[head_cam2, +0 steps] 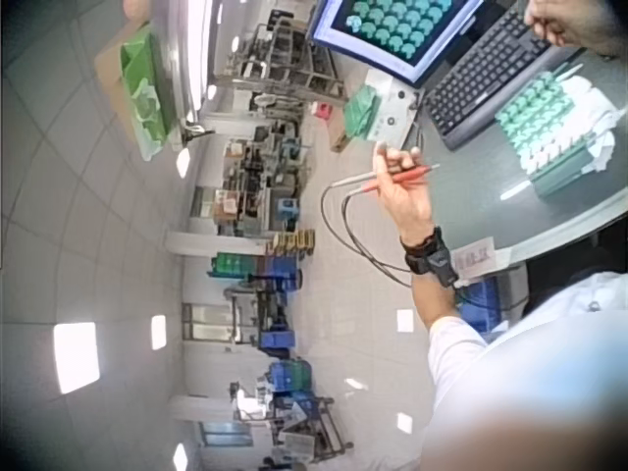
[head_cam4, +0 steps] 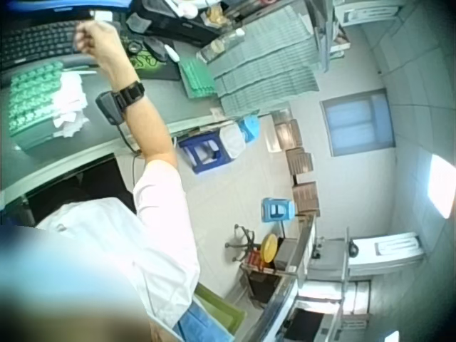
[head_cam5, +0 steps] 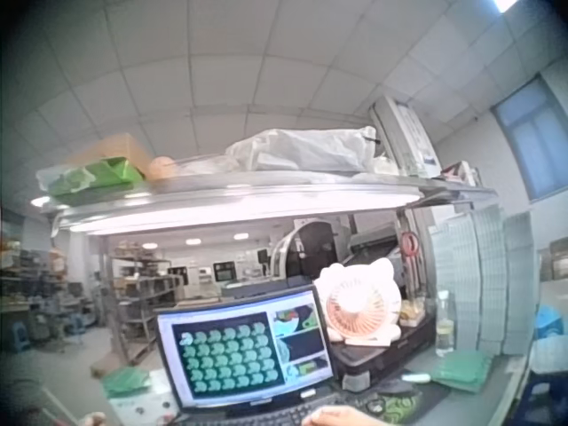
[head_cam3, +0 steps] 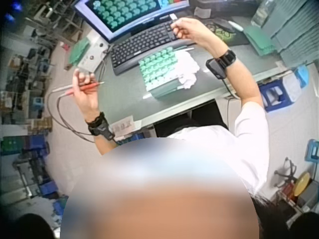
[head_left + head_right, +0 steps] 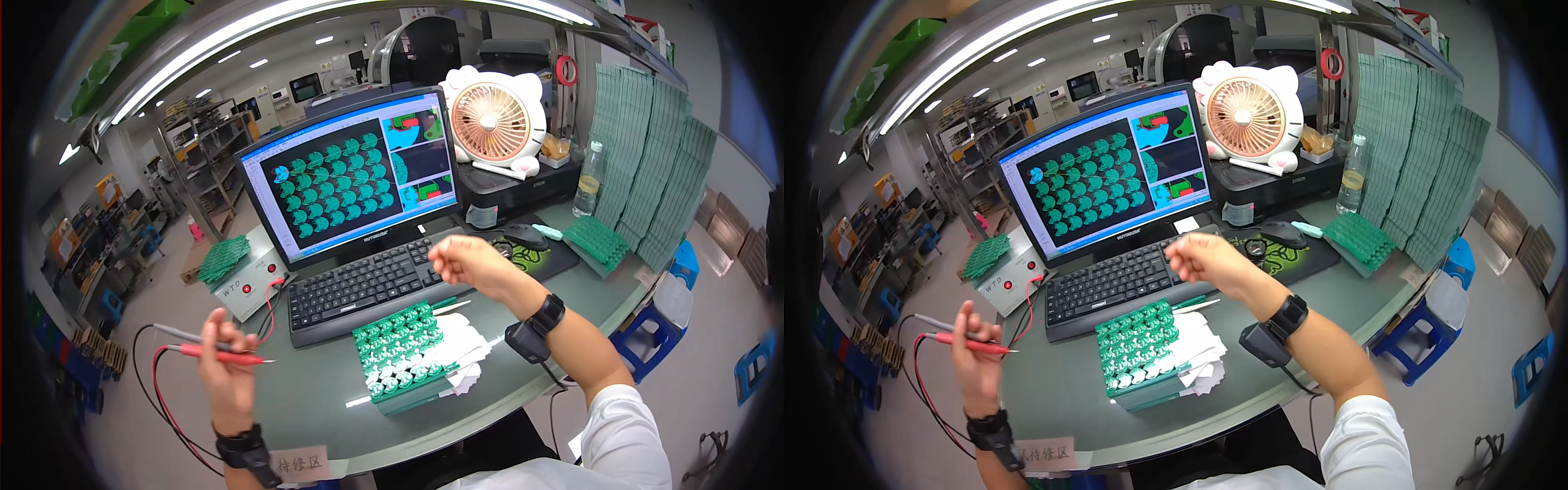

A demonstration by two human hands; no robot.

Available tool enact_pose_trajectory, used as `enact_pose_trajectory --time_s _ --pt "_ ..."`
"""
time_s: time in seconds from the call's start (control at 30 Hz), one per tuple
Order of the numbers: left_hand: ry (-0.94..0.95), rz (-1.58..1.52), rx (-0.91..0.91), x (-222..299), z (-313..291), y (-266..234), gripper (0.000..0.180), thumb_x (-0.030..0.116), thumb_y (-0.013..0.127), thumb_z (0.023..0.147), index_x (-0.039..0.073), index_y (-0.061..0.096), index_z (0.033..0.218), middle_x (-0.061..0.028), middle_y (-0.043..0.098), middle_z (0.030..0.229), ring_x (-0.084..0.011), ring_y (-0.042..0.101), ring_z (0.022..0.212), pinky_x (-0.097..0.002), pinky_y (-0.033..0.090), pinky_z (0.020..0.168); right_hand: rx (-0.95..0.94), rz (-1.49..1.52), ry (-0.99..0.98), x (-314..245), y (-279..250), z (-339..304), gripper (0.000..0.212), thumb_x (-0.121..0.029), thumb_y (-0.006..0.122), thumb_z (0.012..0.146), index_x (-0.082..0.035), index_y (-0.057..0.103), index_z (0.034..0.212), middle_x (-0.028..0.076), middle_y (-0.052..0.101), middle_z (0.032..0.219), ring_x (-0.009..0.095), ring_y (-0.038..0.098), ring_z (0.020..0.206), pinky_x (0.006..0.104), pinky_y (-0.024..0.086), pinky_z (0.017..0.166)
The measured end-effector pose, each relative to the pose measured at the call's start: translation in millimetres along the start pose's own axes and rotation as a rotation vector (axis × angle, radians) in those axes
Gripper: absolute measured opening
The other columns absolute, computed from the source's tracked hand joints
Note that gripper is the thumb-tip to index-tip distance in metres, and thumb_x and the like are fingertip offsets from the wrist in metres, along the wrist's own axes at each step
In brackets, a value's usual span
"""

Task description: Use testing probes to check circuits on a green PCB array at a workstation.

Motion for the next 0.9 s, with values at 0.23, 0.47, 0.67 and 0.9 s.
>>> enact_pose_trajectory --time_s 0.23,0.47,0.67,0.9 --pt "-0.181 -0.182 0.021 -19.5 -1.4 -9.0 0.034 0.029 0.042 0.099 0.001 0.061 0.107 -0.0127 0.062 0.103 -0.0255 0.06 0.1 -0.0388 0.048 0.094 -0.22 -1.363 -0.195 49.1 -15.7 -8.1 0.017 -0.02 0.064 0.084 -0.007 0.066 0.095 0.007 0.065 0.089 0.025 0.066 0.08 0.0402 0.052 0.069" --pt "-0.305 0.327 -0.303 -112.3 12.8 75.3 0.059 0.04 0.025 0.096 -0.004 0.062 0.109 -0.0233 0.058 0.126 -0.0302 0.05 0.124 -0.0411 0.032 0.108 -0.307 -1.576 -0.031 54.9 -13.6 -7.7 0.014 -0.019 0.067 0.078 -0.008 0.063 0.086 0.009 0.064 0.09 0.03 0.065 0.088 0.0439 0.052 0.072" --pt "-0.429 0.327 -0.477 -135.2 20.3 84.0 0.06 0.039 0.024 0.095 -0.005 0.063 0.109 -0.02 0.064 0.116 -0.0286 0.055 0.116 -0.0406 0.036 0.103 -0.281 -1.627 -0.195 31.7 -20.1 -24.0 0.009 -0.013 0.064 0.078 -0.009 0.064 0.086 0.009 0.065 0.09 0.029 0.064 0.086 0.0406 0.052 0.072" --pt "-0.163 0.141 -0.174 -115.7 26.7 89.3 0.042 0.036 0.037 0.095 -0.001 0.055 0.091 -0.0098 0.052 0.09 -0.0166 0.052 0.079 -0.0292 0.044 0.073 0.302 -1.041 -0.257 -84.2 -84.5 -80.1 0.007 -0.005 0.067 0.081 -0.001 0.065 0.086 0.004 0.061 0.073 0.01 0.059 0.067 0.0252 0.047 0.061"
Point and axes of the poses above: each hand's wrist, its own z-axis towards the middle knuckle, its own y-axis out of the palm, x = y × z, the point moved 4 cm from there along z, towards the middle knuckle
